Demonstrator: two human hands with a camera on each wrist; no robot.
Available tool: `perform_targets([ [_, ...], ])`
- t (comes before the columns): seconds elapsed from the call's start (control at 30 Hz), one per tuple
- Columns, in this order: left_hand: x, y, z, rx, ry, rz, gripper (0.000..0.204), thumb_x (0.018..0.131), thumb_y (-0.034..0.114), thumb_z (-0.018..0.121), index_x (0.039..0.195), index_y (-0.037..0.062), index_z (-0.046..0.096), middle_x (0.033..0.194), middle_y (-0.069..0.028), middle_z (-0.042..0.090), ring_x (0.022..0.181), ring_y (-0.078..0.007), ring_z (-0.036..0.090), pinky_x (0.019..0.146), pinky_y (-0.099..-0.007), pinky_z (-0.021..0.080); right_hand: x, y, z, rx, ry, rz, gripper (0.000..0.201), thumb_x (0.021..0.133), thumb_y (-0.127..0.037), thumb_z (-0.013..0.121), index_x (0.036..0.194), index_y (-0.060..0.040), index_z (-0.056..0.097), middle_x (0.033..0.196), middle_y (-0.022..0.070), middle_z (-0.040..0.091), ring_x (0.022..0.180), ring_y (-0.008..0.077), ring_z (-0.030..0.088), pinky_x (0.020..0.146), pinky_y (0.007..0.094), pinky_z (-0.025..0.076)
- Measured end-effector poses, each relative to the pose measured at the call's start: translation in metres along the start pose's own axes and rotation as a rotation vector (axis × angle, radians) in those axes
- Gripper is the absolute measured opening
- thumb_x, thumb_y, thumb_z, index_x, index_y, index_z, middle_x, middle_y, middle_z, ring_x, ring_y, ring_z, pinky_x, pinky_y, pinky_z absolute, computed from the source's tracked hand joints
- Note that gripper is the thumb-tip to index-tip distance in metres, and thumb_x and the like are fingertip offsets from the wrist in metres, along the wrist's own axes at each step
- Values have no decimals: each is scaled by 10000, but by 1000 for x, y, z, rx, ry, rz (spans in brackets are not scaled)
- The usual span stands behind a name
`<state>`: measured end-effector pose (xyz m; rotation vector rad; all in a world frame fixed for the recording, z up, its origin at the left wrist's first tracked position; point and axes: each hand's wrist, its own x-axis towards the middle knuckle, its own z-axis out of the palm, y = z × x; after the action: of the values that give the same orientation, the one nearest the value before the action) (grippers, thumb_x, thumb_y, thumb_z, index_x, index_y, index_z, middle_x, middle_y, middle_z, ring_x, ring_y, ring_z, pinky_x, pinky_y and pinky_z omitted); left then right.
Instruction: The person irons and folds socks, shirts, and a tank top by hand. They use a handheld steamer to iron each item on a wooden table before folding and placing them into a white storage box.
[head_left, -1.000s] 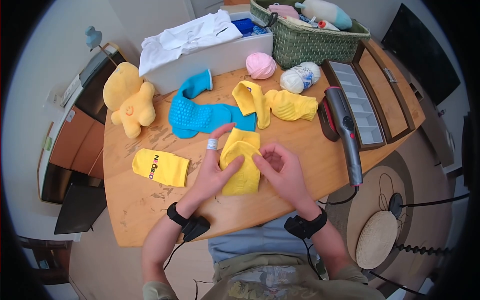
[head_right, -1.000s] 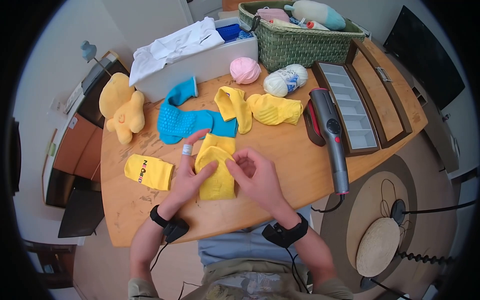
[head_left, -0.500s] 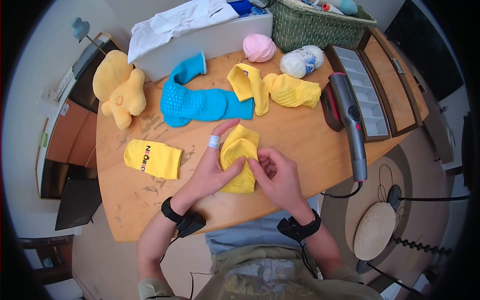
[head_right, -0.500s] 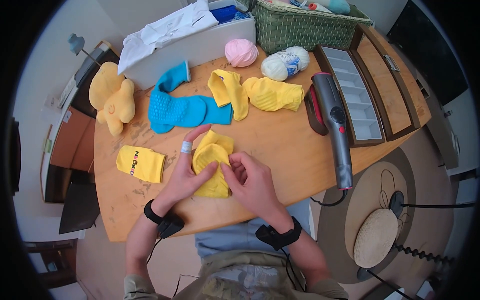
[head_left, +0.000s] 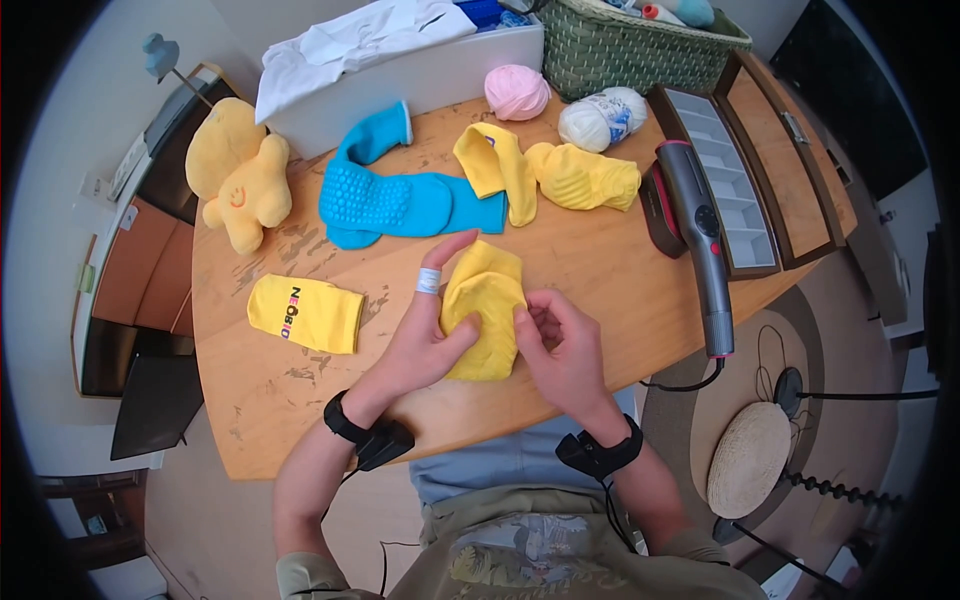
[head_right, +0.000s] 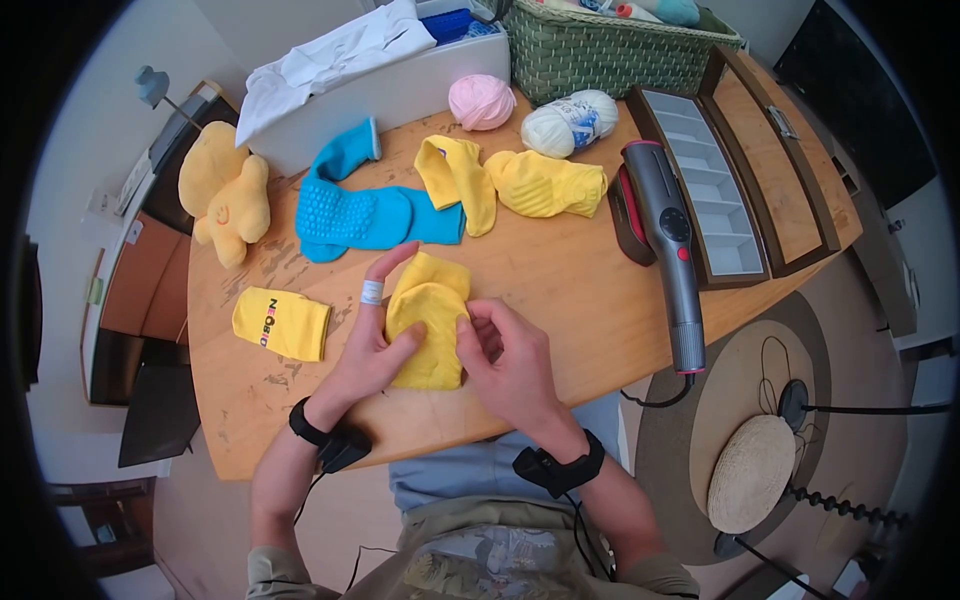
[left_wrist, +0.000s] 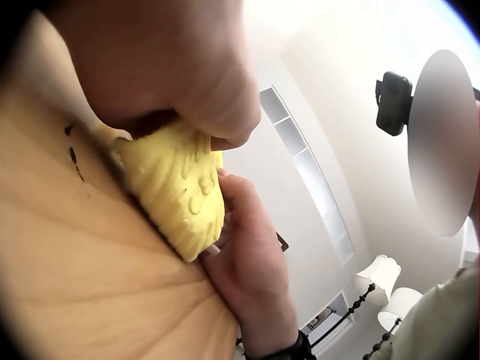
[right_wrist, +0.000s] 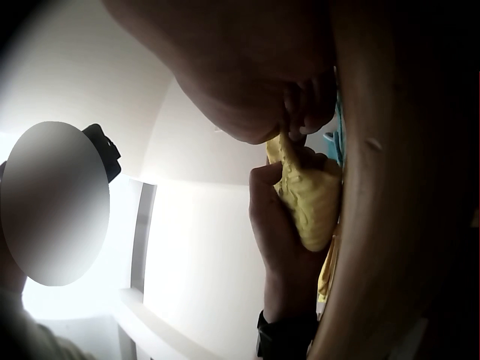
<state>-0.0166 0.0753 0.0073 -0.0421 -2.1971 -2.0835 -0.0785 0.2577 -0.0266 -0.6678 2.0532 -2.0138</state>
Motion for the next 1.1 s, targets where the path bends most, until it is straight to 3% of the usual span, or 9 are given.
perform_targets([
  [0.1, -1, -1, -2, -102, 45, -7, 873, 933, -58, 581, 1673, 108, 150, 1590, -117, 386, 1344, -177, 539, 1105, -330, 455, 1, -4, -1, -26, 33, -48, 162, 988, -100, 724, 1090, 11, 664, 837, 41, 706, 713, 80, 666, 627, 247, 528],
  [0.27, 2, 8, -11, -416, 165, -34, 907, 911, -70, 608, 1683, 90, 161, 1622, -79, 431, 1348, -175, 576, 1114, -329, 476, 7, -21, -1, -224, -86, -315, 233, 920, -61, 759, 1113, 8, 648, 1005, 112, 708, 940, 248, 697, 821, 347, 556],
  [0.4, 0, 3, -16, -536, 36, 88, 833, 913, -48, 657, 1646, 36, 271, 1488, -105, 585, 1324, -189, 612, 1112, -339, 496, 11, -15, -2, -268, -198, -451, 295, 833, 8, 758, 1108, -11, 650, 1068, 150, 688, 1071, 368, 651, 928, 418, 536],
  [0.5, -6, 26, -23, -346, -82, 23, 800, 926, -24, 674, 1633, 34, 305, 1437, -126, 632, 1336, -197, 602, 1112, -342, 503, 4, -10, -8, -200, -54, -318, 325, 777, 69, 716, 1081, -34, 666, 1072, 145, 695, 1082, 361, 655, 949, 422, 532],
  [0.6, 6, 8, -48, -86, -231, 297, 586, 930, 4, 685, 1492, 15, 519, 1413, -122, 659, 1325, -221, 618, 1125, -403, 481, 7, -14, -20, -354, 93, -471, 344, 737, 119, 669, 1044, -37, 675, 1087, 138, 705, 1094, 363, 659, 957, 433, 534],
  [0.7, 7, 16, -51, 31, -296, 240, 485, 898, -108, 541, 1354, 17, 649, 1254, -121, 743, 1306, -251, 626, 1131, -439, 452, 9, -11, -38, -537, 110, -511, 383, 722, 124, 630, 1066, -33, 695, 1161, 135, 704, 1194, 378, 627, 1035, 474, 500],
  [0.77, 4, 18, -60, 139, -240, -8, 505, 891, -136, 485, 1337, 21, 664, 1189, -124, 765, 1304, -256, 623, 1124, -428, 457, 6, -9, -54, -728, 15, -489, 416, 751, 99, 627, 1135, -39, 706, 1244, 140, 687, 1295, 396, 568, 1114, 524, 439],
  [0.9, -1, 14, -51, 255, -73, -116, 398, 942, -55, 572, 1314, 31, 680, 1350, -148, 683, 1396, -306, 548, 1122, -450, 460, -5, -17, -66, -873, -147, -394, 456, 830, 38, 627, 1266, -69, 710, 1400, 150, 635, 1461, 422, 428, 1227, 615, 293],
  [1.1, -2, 17, -19, 662, -307, 341, 432, 954, 62, 689, 1384, 61, 646, 1438, -132, 621, 1416, -343, 517, 1188, -504, 420, -14, -13, -71, -802, -150, -416, 372, 909, -35, 651, 1277, -22, 698, 1428, 149, 628, 1458, 429, 449, 1233, 626, 273],
])
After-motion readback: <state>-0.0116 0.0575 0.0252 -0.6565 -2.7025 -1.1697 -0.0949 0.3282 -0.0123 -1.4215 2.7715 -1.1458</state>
